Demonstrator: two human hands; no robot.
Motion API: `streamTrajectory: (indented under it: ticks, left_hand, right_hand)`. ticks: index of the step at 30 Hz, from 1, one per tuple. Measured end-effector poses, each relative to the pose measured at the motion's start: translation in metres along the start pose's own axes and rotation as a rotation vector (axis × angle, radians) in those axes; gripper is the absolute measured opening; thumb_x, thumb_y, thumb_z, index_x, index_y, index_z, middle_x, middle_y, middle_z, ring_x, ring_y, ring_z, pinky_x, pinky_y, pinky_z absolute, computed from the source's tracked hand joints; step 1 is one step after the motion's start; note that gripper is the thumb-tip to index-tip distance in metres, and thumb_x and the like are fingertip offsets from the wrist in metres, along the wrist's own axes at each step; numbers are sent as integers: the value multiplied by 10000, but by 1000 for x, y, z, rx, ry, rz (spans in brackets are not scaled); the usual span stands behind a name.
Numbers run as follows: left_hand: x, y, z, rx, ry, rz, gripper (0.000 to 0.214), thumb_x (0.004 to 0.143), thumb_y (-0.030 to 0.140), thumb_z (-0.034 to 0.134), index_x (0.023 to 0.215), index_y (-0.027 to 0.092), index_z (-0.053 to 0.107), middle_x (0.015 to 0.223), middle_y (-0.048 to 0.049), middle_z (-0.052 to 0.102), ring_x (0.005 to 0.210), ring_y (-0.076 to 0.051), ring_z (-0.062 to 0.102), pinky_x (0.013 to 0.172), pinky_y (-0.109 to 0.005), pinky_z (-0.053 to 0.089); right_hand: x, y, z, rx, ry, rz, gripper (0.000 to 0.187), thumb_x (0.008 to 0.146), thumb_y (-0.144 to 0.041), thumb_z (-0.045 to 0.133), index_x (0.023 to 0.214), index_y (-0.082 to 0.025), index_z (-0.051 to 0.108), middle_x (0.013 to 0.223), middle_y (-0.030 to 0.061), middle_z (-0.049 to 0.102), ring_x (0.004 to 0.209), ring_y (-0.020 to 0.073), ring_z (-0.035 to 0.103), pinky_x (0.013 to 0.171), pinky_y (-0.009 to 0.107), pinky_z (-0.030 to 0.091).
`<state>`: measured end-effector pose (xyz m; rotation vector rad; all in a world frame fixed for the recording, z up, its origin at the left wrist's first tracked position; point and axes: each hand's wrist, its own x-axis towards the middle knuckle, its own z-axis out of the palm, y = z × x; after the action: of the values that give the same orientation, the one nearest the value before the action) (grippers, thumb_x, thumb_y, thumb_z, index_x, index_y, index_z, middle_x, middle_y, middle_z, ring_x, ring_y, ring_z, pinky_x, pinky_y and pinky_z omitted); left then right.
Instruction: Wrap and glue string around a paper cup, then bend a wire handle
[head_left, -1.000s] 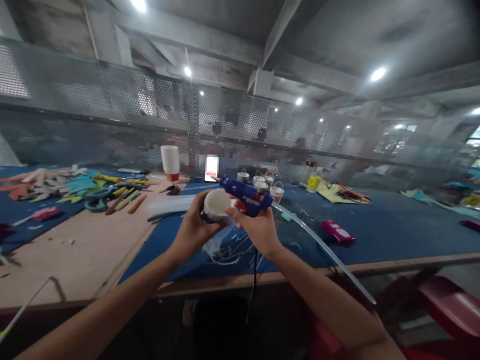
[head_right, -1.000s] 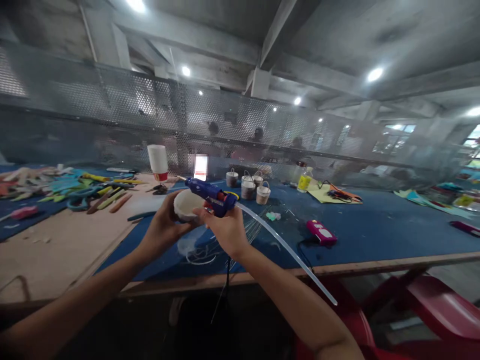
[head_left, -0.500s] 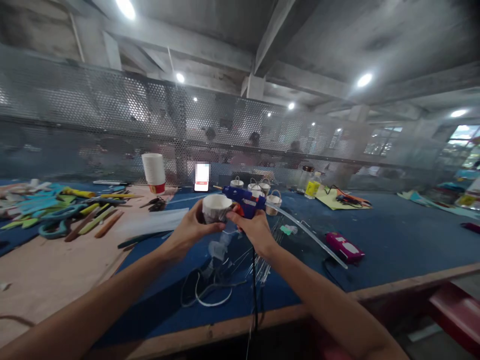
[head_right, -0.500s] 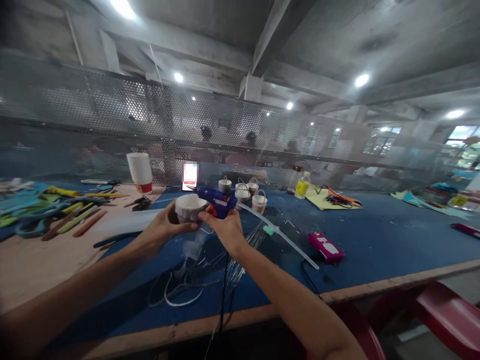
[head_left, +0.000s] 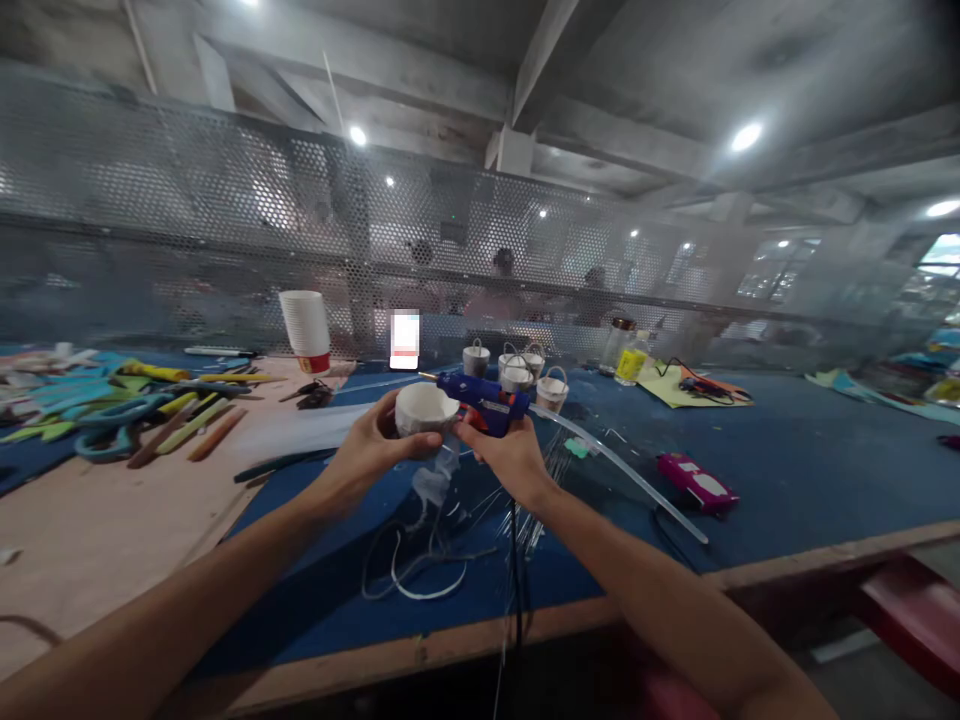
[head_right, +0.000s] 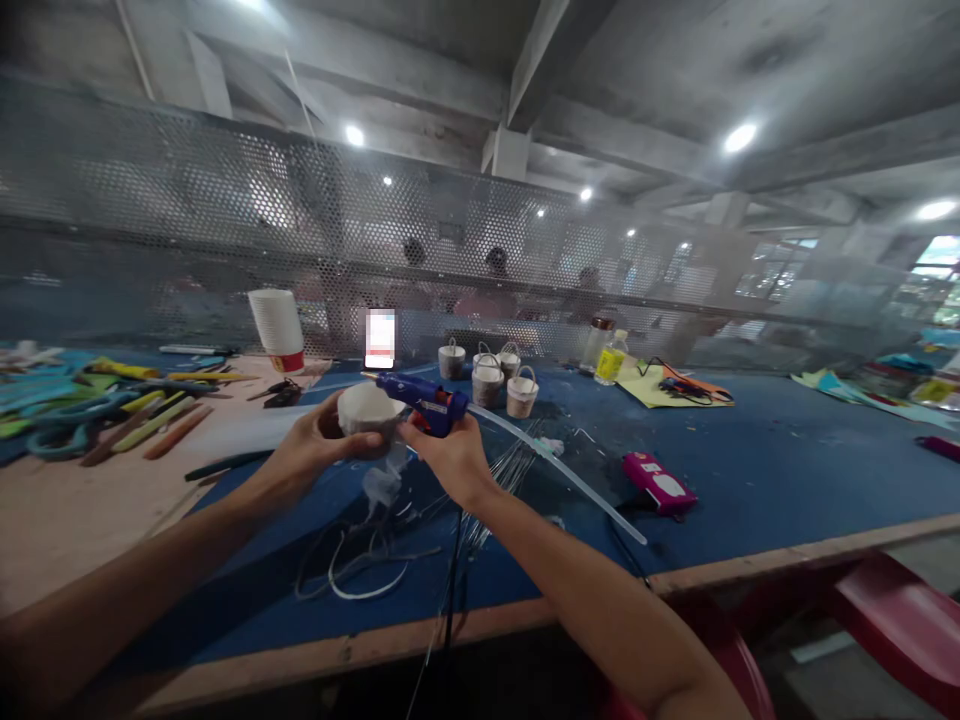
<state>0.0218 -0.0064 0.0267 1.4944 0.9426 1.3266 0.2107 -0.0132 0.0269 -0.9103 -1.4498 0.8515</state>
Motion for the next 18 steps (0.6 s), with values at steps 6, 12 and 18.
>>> streamTrajectory:
  ticks: [6, 12, 18]
  left_hand:
    - [2, -2, -7, 175, 60, 125, 735, 610, 394, 879, 1249, 187, 579, 1170, -109, 704, 1091, -303, 658, 929, -429, 546]
    - [6, -6, -14, 346, 171, 317, 734, 634, 416, 858, 1258, 214, 529, 1228, -93, 649, 1125, -293, 630, 936, -435, 540]
    - [6, -7, -22, 526, 263, 460, 711, 696, 401, 816, 1305, 229, 493, 1297, -113, 589, 1154, -308, 598, 942, -445, 525]
  right_hand:
    - [3, 8, -5, 15, 14, -9, 273, 748, -435, 788, 793, -197, 662, 700, -15, 626, 517, 102, 516, 511, 247, 481]
    - [-2, 3, -13, -118, -16, -95, 326, 865, -513, 673, 873, -190, 713, 522, -47, 537, 495, 128, 537, 583, 279, 498]
    - [-5, -3, -18, -292, -10, -226, 259, 899, -462, 648, 951, -215, 702, 845, 31, 719, 649, 173, 640, 675, 319, 532]
